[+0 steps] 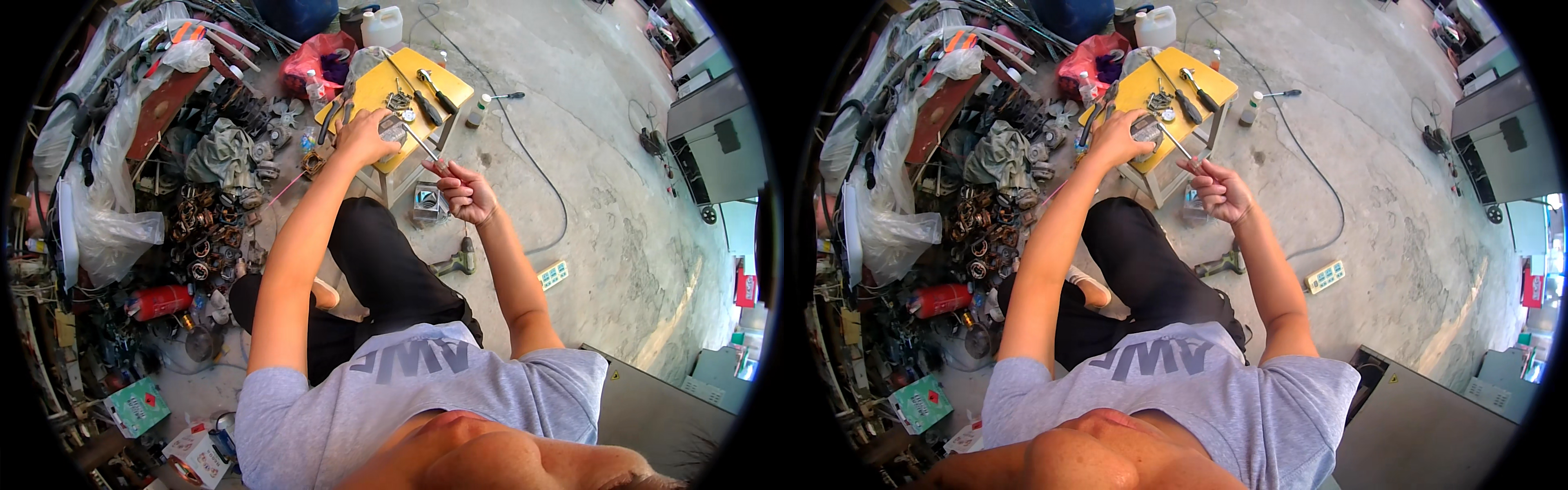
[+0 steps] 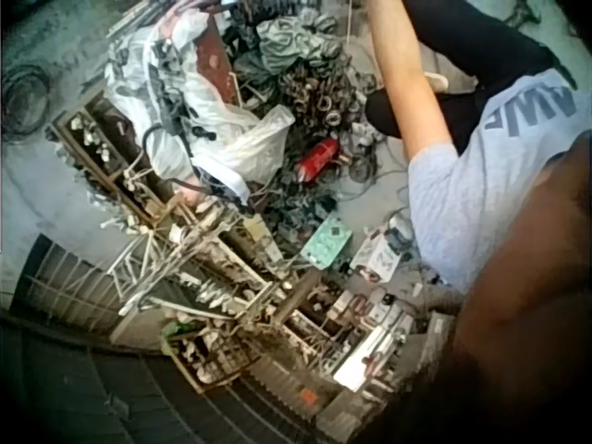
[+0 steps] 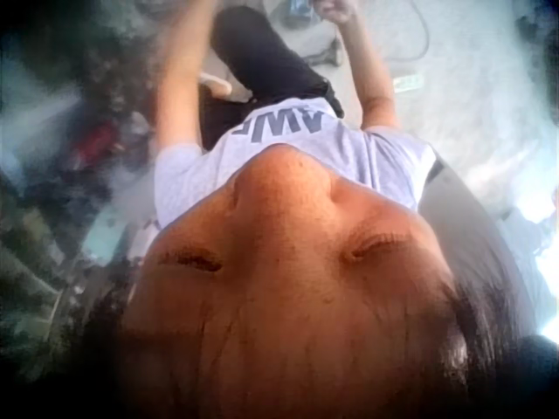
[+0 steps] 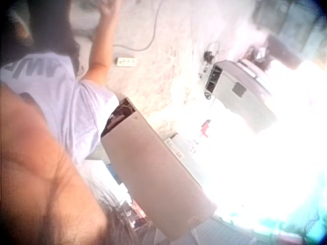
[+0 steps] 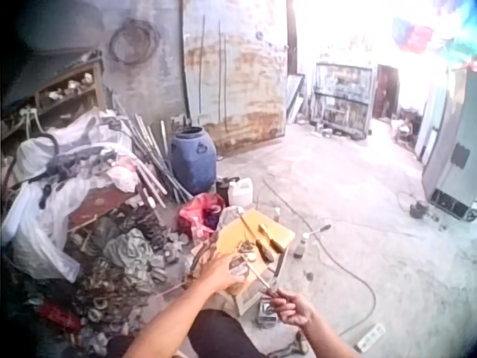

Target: The person holds a metal motor component and uses a screwdriver to loosen and remove several screws from its casing while sitting on the floor.

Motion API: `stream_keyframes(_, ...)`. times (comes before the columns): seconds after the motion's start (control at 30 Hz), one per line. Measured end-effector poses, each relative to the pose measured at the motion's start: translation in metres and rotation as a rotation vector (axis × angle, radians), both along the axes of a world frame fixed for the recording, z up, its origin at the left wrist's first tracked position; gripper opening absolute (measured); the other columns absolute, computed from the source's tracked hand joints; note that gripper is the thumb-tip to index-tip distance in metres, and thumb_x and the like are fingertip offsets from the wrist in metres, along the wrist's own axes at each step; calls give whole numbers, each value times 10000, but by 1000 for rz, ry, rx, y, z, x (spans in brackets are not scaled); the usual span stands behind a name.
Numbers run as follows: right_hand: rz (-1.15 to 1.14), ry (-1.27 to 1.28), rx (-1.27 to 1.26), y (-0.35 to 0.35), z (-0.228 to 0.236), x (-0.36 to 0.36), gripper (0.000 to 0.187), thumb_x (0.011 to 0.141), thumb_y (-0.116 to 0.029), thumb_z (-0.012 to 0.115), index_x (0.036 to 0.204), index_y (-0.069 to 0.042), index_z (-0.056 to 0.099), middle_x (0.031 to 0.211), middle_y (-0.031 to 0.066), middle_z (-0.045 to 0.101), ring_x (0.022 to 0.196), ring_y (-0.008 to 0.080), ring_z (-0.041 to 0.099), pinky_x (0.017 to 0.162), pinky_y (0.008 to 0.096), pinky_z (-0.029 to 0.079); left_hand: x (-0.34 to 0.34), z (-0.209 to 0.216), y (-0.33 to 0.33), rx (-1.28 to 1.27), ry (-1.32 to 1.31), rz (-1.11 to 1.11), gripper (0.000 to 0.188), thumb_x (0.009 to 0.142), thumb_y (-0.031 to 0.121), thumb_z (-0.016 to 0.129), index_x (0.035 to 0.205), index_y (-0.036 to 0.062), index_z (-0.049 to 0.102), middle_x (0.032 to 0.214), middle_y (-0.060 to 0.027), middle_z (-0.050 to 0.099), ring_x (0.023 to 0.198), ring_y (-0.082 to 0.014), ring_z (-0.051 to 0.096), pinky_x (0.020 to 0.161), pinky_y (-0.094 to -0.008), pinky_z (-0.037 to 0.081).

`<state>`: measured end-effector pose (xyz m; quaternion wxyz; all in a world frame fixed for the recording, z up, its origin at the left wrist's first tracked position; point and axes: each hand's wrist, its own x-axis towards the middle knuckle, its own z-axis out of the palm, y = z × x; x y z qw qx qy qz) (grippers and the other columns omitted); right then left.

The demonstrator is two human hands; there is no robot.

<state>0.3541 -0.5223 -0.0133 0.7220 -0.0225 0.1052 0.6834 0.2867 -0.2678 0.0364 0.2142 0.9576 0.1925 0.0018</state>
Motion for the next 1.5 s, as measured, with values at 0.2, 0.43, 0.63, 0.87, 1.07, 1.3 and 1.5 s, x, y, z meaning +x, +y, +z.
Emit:
stream_keyframes(0.2,-11,-814,-389,4,2,3,398,992,-225,516,1358,-71,484,710,-36,460,485,49,362,426,185,330,-1,-4,3,-27,-31,12,757,610,445,739,1313,247,541,1262,-89,555,1195,-260,532,1102,-572,220)
stream_keyframes(0.43,-212,-2015,-1166,8,7,-21,517,897,-313,638,1290,10,544,821,70,653,742,163,593,692,306,489,6,-4,1,-35,-35,11,764,598,427,747,1309,238,540,1242,-94,564,1173,-275,538,1046,-547,294)
stream_keyframes(0.63,-182,-433,-474,-4,-11,0,314,956,-293,509,1068,-26,630,869,75,646,711,145,572,712,337,492,2,7,-1,-13,-39,2,771,601,419,729,1312,195,534,1220,-132,577,1136,-292,554,968,-489,389)
stream_keyframes(0.87,-251,-327,-154,-9,-16,-18,291,963,-95,537,1249,-138,509,978,69,611,574,35,515,464,109,390,8,4,-2,-17,-19,-10,787,602,403,731,1335,206,522,1187,-125,580,1136,-291,552,989,-504,367)
stream_keyframes(1.07,-338,-1582,-892,-3,-12,-31,395,879,-205,688,1209,-97,500,907,59,673,826,127,642,736,299,504,7,-1,3,-41,-45,-10,794,595,388,746,1328,178,524,1215,-131,573,1140,-296,552,973,-477,386)
stream_keyframes(1.3,-223,-1414,-916,-2,-11,-19,347,942,-390,563,992,-54,636,825,33,659,623,102,536,590,272,478,8,-1,4,-21,-42,-23,796,604,388,747,1336,176,516,1217,-143,569,1142,-304,552,969,-468,407)
stream_keyframes(1.5,-125,-142,-304,-14,-8,-9,336,987,-369,476,1150,-110,615,914,30,586,543,31,386,460,147,375,8,1,3,-36,-15,-16,800,610,382,753,1344,177,507,1225,-149,562,1146,-312,548,970,-436,422)
